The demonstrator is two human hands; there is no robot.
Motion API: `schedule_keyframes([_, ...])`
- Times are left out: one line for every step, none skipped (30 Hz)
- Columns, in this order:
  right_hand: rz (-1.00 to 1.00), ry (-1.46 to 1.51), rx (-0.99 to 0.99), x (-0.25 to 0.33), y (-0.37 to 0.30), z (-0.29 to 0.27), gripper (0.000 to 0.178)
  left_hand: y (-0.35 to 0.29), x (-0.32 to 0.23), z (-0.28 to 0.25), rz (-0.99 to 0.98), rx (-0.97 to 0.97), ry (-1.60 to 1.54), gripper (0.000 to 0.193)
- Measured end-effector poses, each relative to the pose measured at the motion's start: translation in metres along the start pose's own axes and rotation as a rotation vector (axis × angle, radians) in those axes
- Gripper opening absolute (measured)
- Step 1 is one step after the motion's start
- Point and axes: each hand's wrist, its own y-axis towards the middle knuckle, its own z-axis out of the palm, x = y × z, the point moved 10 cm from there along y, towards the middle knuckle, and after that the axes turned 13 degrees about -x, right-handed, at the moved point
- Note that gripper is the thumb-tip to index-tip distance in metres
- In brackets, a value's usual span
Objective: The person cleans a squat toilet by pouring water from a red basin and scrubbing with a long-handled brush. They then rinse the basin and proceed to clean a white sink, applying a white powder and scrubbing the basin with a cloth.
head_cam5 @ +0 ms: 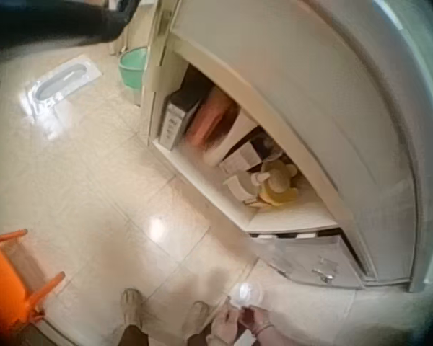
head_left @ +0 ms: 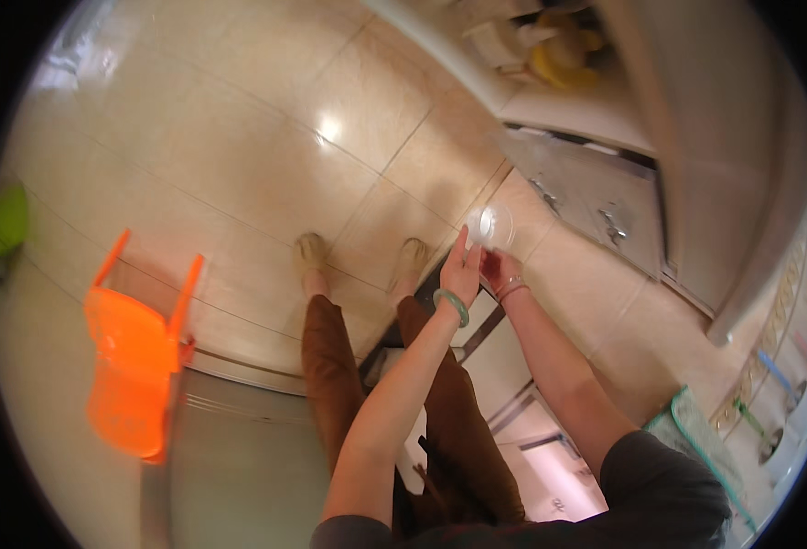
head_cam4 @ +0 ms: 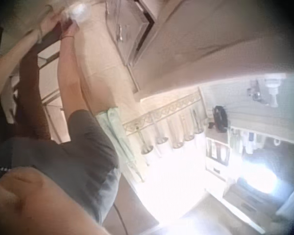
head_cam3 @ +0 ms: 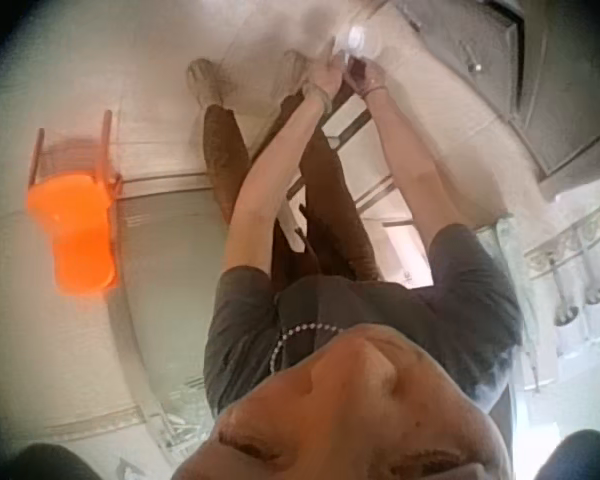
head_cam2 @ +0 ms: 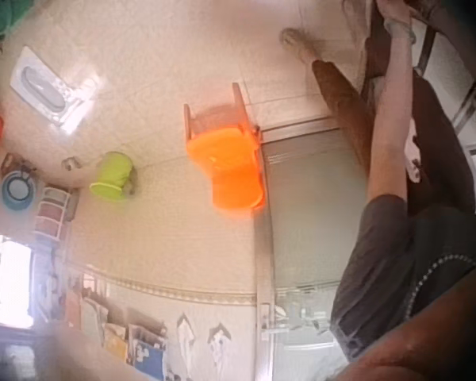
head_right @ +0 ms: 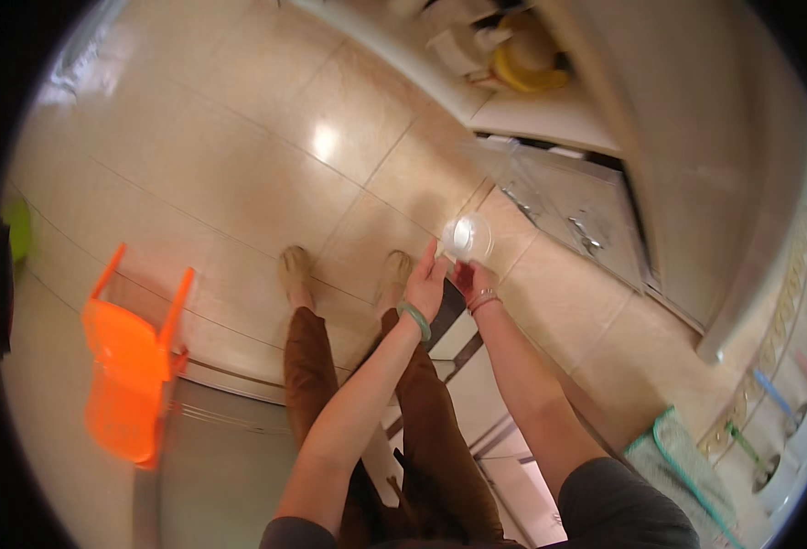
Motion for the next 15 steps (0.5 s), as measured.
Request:
schedule_keyframes([-0.003,-0.019,0.027,0.005,0.019,0.006,0.019,0.02,0.016,0.001,0.039,-0.047,-0.04,0.051])
schedule_keyframes([-0.003,-0.041,-0.009,0.009,0.045,0.008,0.02,0.035,0.035,0.003,0.009,-0.065,-0.055,0.051])
schedule_keyframes([-0.017,-0.044,-0.057,0.018,0.076,0.004,0.02,0.051,0.049,0.01,-0.021,-0.056,-0.068,0.051])
schedule_keyframes([-0.03,-0.046,-0.105,0.028,0.105,0.0,0.02,0.064,0.064,0.018,-0.05,-0.047,-0.078,0.051])
schedule_keyframes([-0.042,-0.037,-0.117,0.04,0.137,0.001,0.021,0.08,0.076,0.027,-0.067,-0.028,-0.111,0.053])
schedule_keyframes([-0.061,-0.028,-0.126,0.056,0.166,0.003,0.021,0.097,0.086,0.037,-0.074,-0.011,-0.13,0.053])
schedule_keyframes([-0.101,-0.012,-0.154,0.075,0.194,0.004,0.02,0.113,0.095,0.048,-0.079,0.007,-0.147,0.054])
schedule_keyframes([-0.135,0.006,-0.181,0.09,0.218,0.005,0.019,0.126,0.106,0.059,-0.086,0.023,-0.158,0.055])
schedule_keyframes([-0.136,0.032,-0.2,0.1,0.235,0.007,0.019,0.136,0.115,0.067,-0.072,0.004,-0.144,0.054])
schedule_keyframes([-0.139,0.061,-0.217,0.109,0.25,0.009,0.019,0.144,0.122,0.075,-0.055,-0.013,-0.127,0.054])
schedule_keyframes([-0.145,0.096,-0.228,0.119,0.263,0.012,0.019,0.153,0.127,0.082,-0.03,-0.028,-0.109,0.053])
schedule_keyframes([-0.151,0.101,-0.231,0.125,0.272,0.015,0.017,0.158,0.134,0.09,-0.04,-0.015,-0.108,0.053])
schedule_keyframes([-0.156,0.108,-0.233,0.13,0.278,0.017,0.016,0.162,0.14,0.096,-0.049,-0.002,-0.105,0.054])
schedule_keyframes([-0.166,0.122,-0.23,0.137,0.288,0.019,0.014,0.167,0.141,0.102,-0.049,0.016,-0.1,0.054])
schedule_keyframes([-0.179,0.131,-0.217,0.145,0.296,0.021,0.013,0.171,0.14,0.107,-0.035,0.02,-0.106,0.054])
